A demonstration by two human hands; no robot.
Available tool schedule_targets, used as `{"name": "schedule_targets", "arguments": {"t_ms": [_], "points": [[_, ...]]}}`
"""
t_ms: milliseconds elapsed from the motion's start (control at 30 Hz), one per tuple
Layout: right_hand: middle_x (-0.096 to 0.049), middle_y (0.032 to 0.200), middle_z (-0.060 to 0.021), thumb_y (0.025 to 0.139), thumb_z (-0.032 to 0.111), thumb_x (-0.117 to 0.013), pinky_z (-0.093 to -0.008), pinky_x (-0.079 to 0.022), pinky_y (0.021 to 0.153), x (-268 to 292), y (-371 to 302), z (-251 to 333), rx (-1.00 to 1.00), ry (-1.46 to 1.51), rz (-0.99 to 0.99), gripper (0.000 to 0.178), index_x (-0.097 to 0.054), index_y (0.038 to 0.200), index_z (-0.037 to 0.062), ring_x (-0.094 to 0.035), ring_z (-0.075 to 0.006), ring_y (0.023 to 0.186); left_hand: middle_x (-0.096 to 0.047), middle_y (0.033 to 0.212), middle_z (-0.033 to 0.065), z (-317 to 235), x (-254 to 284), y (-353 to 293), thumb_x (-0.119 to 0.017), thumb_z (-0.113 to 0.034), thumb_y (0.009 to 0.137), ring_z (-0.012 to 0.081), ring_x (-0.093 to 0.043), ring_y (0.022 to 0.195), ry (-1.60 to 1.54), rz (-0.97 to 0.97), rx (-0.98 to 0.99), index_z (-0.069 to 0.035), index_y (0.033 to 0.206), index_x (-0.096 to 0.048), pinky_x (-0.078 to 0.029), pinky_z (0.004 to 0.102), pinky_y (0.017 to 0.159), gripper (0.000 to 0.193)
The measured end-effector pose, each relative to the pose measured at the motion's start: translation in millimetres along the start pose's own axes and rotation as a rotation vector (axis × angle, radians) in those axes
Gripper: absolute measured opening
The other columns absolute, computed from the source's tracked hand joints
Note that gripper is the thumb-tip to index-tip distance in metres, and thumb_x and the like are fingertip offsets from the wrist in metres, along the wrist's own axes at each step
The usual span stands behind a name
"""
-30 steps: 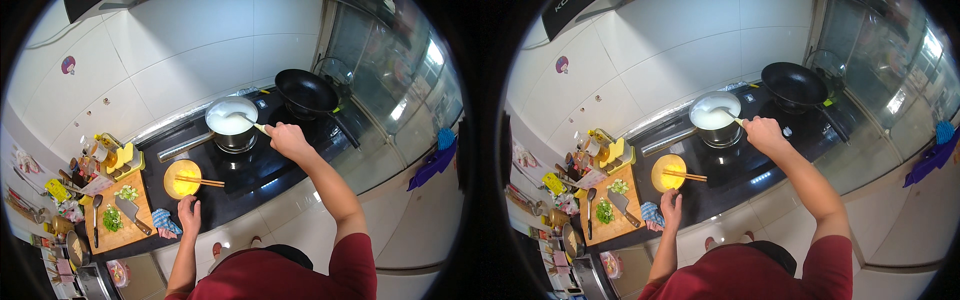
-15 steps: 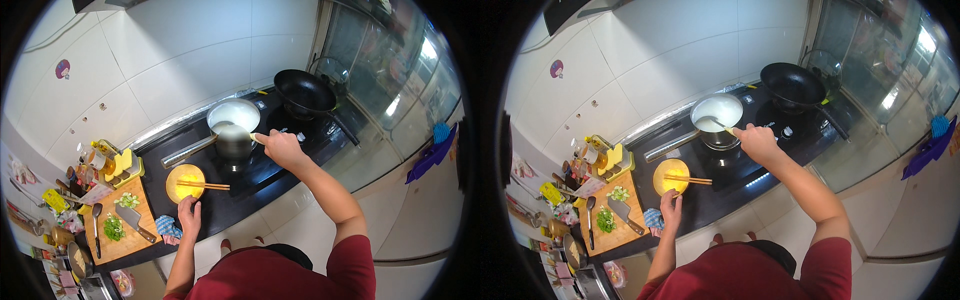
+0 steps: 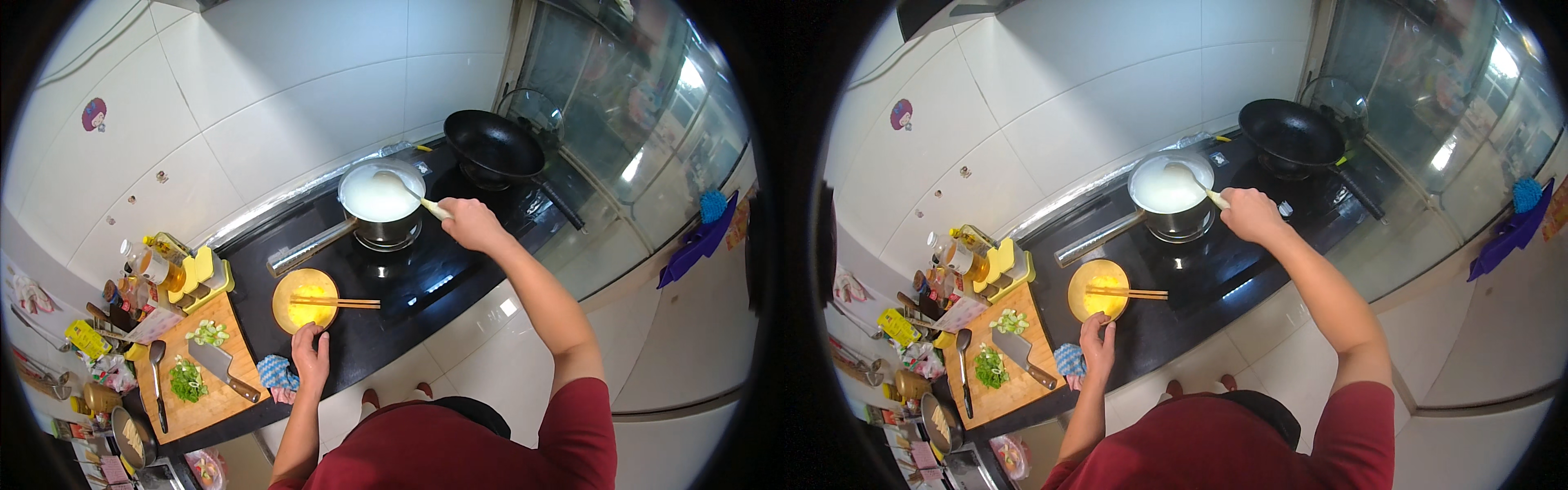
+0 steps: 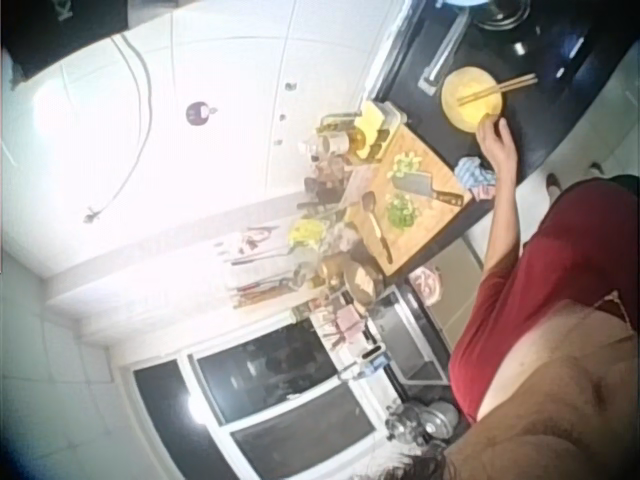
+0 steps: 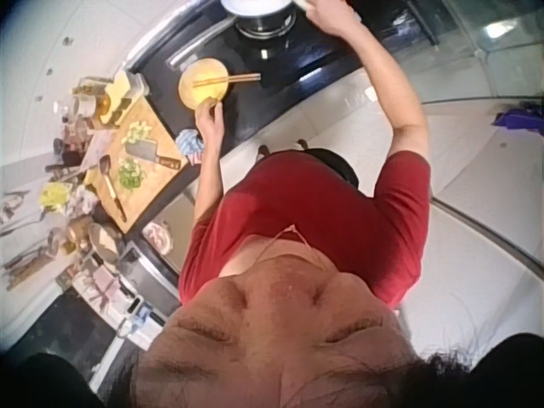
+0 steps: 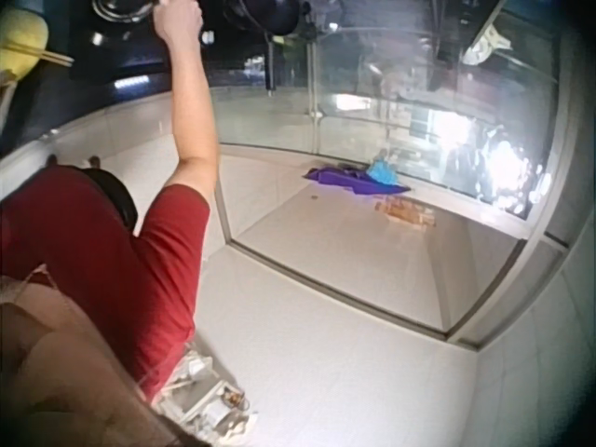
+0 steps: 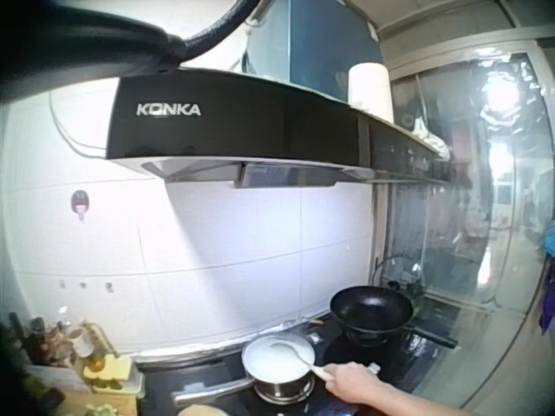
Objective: The person chops green peppers and onions on a wooden cutting board using a knife. They then wash their hands at the sink. Finally, they whisk eggs in a bowl with chopsticks and pour the mixture into a pot of boiling liquid on the stove, stirring with a ladle.
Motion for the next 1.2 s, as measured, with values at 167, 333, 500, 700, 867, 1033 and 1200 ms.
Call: {"name": "schedule_targets", "arguments": {"t_ms": [167,333,500,700,867,1033,1200], "points": [[-0.066,0.077,-0.0125,0.090,0.014,-0.053,-0.0267,-0.042,0.046,-2,11,-23,-0.342,0.697,0.382,0.030,-0.060,0.117,0.0023,-0.054,-0.0128,0.052,-0.066,0.105,0.0186,-7,-7,6,-0.067,-0.005,0.082,0.0345,-0.061,0.102,-0.036,0.014,-0.010,0.001,0.095,-0.065,-0.047,0.0397,0.093,0.015],[-0.063,0.077,-0.0106,0.093,0.014,-0.053,-0.0204,-0.032,0.036,-22,-2,-26,-0.675,1.297,0.468,0.027,-0.056,0.117,0.0019,-0.045,-0.0070,0.045,-0.066,0.106,0.0191,-16,-8,13,-0.068,-0.005,0.082,0.0346,-0.061,0.102,-0.049,0.017,-0.021,0.000,0.096,-0.065,-0.047,0.0397,0.093,0.016],[-0.063,0.078,-0.0098,0.094,0.015,-0.054,-0.0189,-0.032,0.037,-16,-15,-23,-0.671,1.443,0.407,0.027,-0.057,0.118,0.0022,-0.045,-0.0064,0.045,-0.065,0.108,0.0197,-16,-5,17,-0.068,-0.005,0.081,0.0356,-0.061,0.104,-0.019,0.013,-0.029,0.000,0.097,-0.065,-0.047,0.0405,0.094,0.016],[-0.063,0.078,-0.0091,0.094,0.013,-0.053,-0.0185,-0.031,0.037,10,-26,-23,-0.596,1.397,0.336,0.027,-0.057,0.119,0.0029,-0.043,-0.0056,0.046,-0.065,0.108,0.0201,-19,-4,21,-0.067,-0.005,0.082,0.0362,-0.061,0.105,-0.022,0.009,-0.021,0.000,0.096,-0.064,-0.046,0.0406,0.094,0.015],[-0.062,0.077,-0.0078,0.094,0.012,-0.053,-0.0183,-0.028,0.037,30,-36,-31,-0.548,1.324,0.292,0.027,-0.056,0.120,0.0041,-0.042,-0.0043,0.046,-0.065,0.107,0.0199,-23,-10,23,-0.067,-0.005,0.083,0.0358,-0.061,0.103,-0.036,0.008,-0.043,0.000,0.096,-0.064,-0.047,0.0401,0.094,0.014],[-0.060,0.074,-0.0044,0.091,0.009,-0.056,-0.0182,-0.026,0.037,48,-39,-31,-0.474,1.126,0.241,0.033,-0.056,0.124,0.0037,-0.038,-0.0027,0.044,-0.066,0.106,0.0194,-30,-13,23,-0.067,-0.004,0.083,0.0355,-0.061,0.102,-0.044,0.007,-0.046,0.000,0.096,-0.064,-0.047,0.0398,0.093,0.014],[-0.068,0.085,-0.0112,0.083,0.010,-0.063,-0.0329,-0.049,0.057,62,-34,-43,-0.004,0.584,0.032,0.037,-0.063,0.119,0.0045,-0.063,-0.0183,0.064,-0.066,0.106,0.0189,-31,-16,22,-0.068,-0.004,0.082,0.0350,-0.061,0.102,-0.056,0.011,-0.024,0.000,0.095,-0.064,-0.047,0.0396,0.093,0.015]]}}
Point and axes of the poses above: each hand's wrist, its own y-axis towards the middle knuckle, its own x-axis out of the back of the hand, z = x × y, the point moved 5 cm from there along y, towards the middle knuckle
